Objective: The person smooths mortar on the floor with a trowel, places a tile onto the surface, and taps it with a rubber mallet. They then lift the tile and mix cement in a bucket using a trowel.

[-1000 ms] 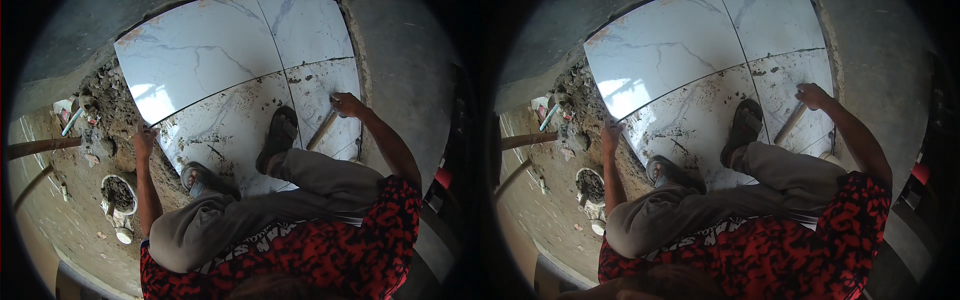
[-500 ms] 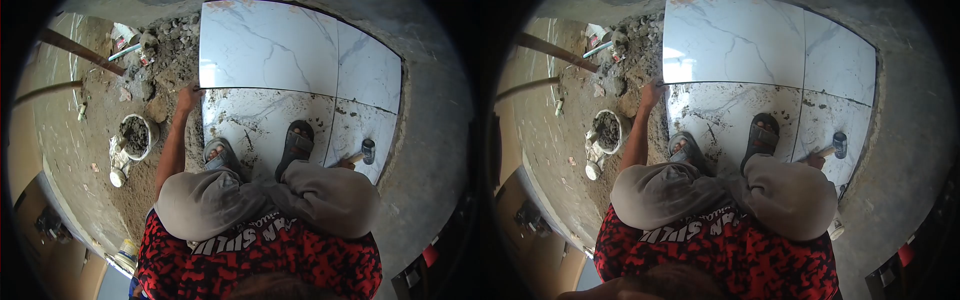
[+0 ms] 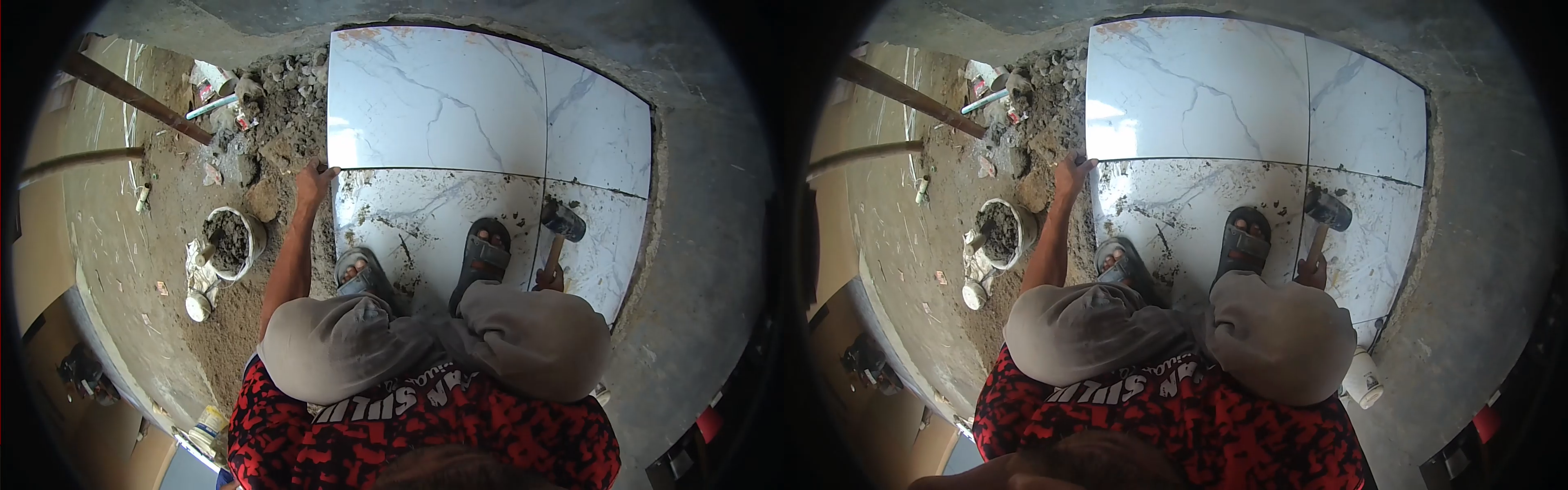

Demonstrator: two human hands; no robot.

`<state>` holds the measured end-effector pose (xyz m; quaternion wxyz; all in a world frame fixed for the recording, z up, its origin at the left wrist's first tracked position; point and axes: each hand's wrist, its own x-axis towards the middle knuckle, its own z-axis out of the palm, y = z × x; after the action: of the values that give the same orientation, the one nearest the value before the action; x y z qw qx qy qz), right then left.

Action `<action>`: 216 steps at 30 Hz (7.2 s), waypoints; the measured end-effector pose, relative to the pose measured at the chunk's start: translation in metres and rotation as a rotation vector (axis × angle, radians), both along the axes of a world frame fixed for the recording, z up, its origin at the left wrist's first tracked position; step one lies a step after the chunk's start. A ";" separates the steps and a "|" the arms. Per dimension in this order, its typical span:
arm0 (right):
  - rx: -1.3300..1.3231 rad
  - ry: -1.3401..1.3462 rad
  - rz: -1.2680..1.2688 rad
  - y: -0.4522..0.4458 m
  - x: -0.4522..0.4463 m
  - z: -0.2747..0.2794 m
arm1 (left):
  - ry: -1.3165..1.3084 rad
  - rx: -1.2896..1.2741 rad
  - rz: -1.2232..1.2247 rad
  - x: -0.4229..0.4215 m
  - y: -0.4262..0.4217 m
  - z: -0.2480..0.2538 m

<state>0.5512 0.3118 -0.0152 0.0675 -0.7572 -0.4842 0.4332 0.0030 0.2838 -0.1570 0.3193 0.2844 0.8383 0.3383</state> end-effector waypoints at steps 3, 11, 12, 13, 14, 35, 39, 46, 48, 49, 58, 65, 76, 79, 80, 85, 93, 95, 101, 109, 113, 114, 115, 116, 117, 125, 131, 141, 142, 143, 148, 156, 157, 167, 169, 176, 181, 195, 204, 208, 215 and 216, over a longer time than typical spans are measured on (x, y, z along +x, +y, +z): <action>-0.006 -0.010 0.021 -0.017 -0.002 -0.008 | -0.023 -0.016 0.019 0.004 0.001 0.006; 0.101 0.054 0.088 0.089 -0.053 -0.024 | -0.029 -0.004 0.018 0.005 0.000 0.010; 0.078 0.016 0.117 0.094 -0.057 -0.021 | -0.047 -0.013 0.023 0.004 0.000 0.010; 0.085 0.002 0.106 0.094 -0.061 -0.019 | -0.073 -0.021 0.024 0.006 0.001 0.009; 0.060 0.050 0.055 0.092 -0.065 -0.016 | -0.061 -0.036 0.018 0.008 0.002 0.018; 0.727 -0.104 0.362 0.149 -0.061 -0.008 | 0.041 -0.104 -0.014 0.007 0.003 0.016; 0.364 -0.164 0.436 0.146 -0.052 -0.017 | -0.040 0.019 0.014 0.001 0.002 -0.003; 0.838 -0.107 0.496 0.135 -0.061 -0.036 | -0.021 0.020 -0.009 0.003 0.001 0.003; 0.277 -0.166 0.435 0.151 -0.065 -0.021 | -0.087 0.063 0.035 0.003 0.002 0.001; 0.312 -0.141 0.446 0.157 -0.066 -0.017 | -0.073 0.030 0.050 0.005 0.003 0.005; 0.326 -0.250 0.603 0.191 -0.094 -0.023 | -0.118 -0.003 0.103 0.002 0.003 -0.003; 0.205 -0.207 0.498 0.184 -0.103 -0.028 | -0.134 0.014 0.153 0.008 0.004 0.000; 0.458 0.001 0.338 0.220 -0.129 -0.006 | -0.146 0.165 0.202 0.016 -0.002 -0.031; 0.636 0.060 0.341 0.233 -0.135 -0.018 | -0.150 0.152 0.193 0.017 -0.001 -0.018; 0.690 0.017 0.382 0.237 -0.135 -0.022 | -0.151 0.156 0.183 0.019 -0.001 -0.015; 0.445 -0.145 0.453 0.254 -0.128 -0.024 | -0.085 0.158 0.182 0.016 -0.002 -0.024; 0.316 -0.245 0.453 0.232 -0.121 -0.027 | -0.113 0.220 0.192 0.019 -0.001 -0.022; 0.489 -0.113 0.452 0.228 -0.117 -0.020 | -0.115 0.189 0.178 0.018 -0.002 -0.030; 0.444 -0.102 0.453 0.202 -0.110 -0.030 | -0.118 0.150 0.208 0.022 -0.001 -0.011; 0.415 -0.196 0.618 0.185 -0.113 -0.045 | -0.275 0.203 0.251 0.015 -0.005 -0.020; 0.278 -0.010 0.466 0.188 -0.091 -0.051 | -0.550 0.294 0.376 0.004 -0.009 -0.027; 0.167 0.081 0.315 0.173 -0.088 -0.047 | -0.681 0.328 0.402 0.001 -0.011 -0.026; 0.062 0.174 0.167 0.160 -0.090 -0.041 | -0.704 0.334 0.406 0.000 -0.012 -0.024; 0.057 0.239 0.073 0.138 -0.087 -0.030 | -0.714 0.336 0.388 -0.003 -0.015 -0.030; 0.056 0.304 -0.022 0.116 -0.086 -0.017 | -0.680 0.339 0.390 0.001 -0.016 -0.023; -0.216 0.313 -0.070 0.064 -0.035 0.025 | -0.410 0.155 0.278 -0.002 -0.001 -0.019; -0.446 -0.011 0.239 0.100 -0.010 0.012 | -0.108 -0.007 0.072 -0.009 0.008 -0.007; -0.422 -0.138 0.389 0.163 -0.035 -0.033 | -0.033 -0.127 0.068 -0.009 0.023 -0.017; -0.356 -0.228 0.485 0.167 -0.067 -0.012 | -0.101 -0.134 0.089 -0.012 0.027 -0.019; -0.111 -0.228 0.719 0.184 -0.056 -0.038 | -0.097 -0.186 0.043 -0.017 0.029 -0.023; 0.294 -0.241 0.704 0.223 -0.079 -0.065 | 0.005 -0.171 0.006 -0.017 0.034 -0.036; 0.342 -0.189 0.477 0.248 -0.075 -0.121 | 0.038 -0.144 -0.025 -0.017 0.035 -0.033; 0.333 -0.191 0.464 0.246 -0.077 -0.119 | 0.067 -0.167 -0.030 -0.017 0.036 -0.033; 0.317 -0.114 0.370 0.244 -0.075 -0.106 | -0.058 -0.183 0.044 -0.023 0.033 -0.045; 0.322 -0.128 0.352 0.240 -0.075 -0.106 | -0.065 -0.211 0.048 -0.017 0.039 -0.024; 0.343 -0.054 0.212 0.248 -0.082 -0.098 | -0.143 -0.202 0.121 -0.017 0.037 -0.003; 0.216 0.025 0.208 0.257 -0.079 -0.105 | -0.164 -0.190 0.100 -0.018 0.036 -0.001; 0.152 0.029 0.186 0.255 -0.073 -0.102 | 0.051 -0.134 -0.016 -0.007 0.038 0.009; 0.029 0.227 0.057 0.265 -0.063 -0.101 | 0.103 -0.088 -0.125 -0.008 0.030 0.005; 0.009 0.270 -0.031 0.270 -0.062 -0.099 | 0.003 -0.156 -0.186 -0.016 0.025 0.012; -0.002 0.070 0.132 0.273 -0.071 -0.086 | -0.042 -0.098 -0.253 -0.018 0.020 0.021; -0.001 0.054 0.152 0.274 -0.073 -0.085 | -0.039 -0.098 -0.247 -0.020 0.021 0.020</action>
<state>0.4779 0.5860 -0.1003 0.0469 -0.7065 -0.5380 0.4574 -0.0173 0.3046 -0.1367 0.3880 0.3629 0.8061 0.2606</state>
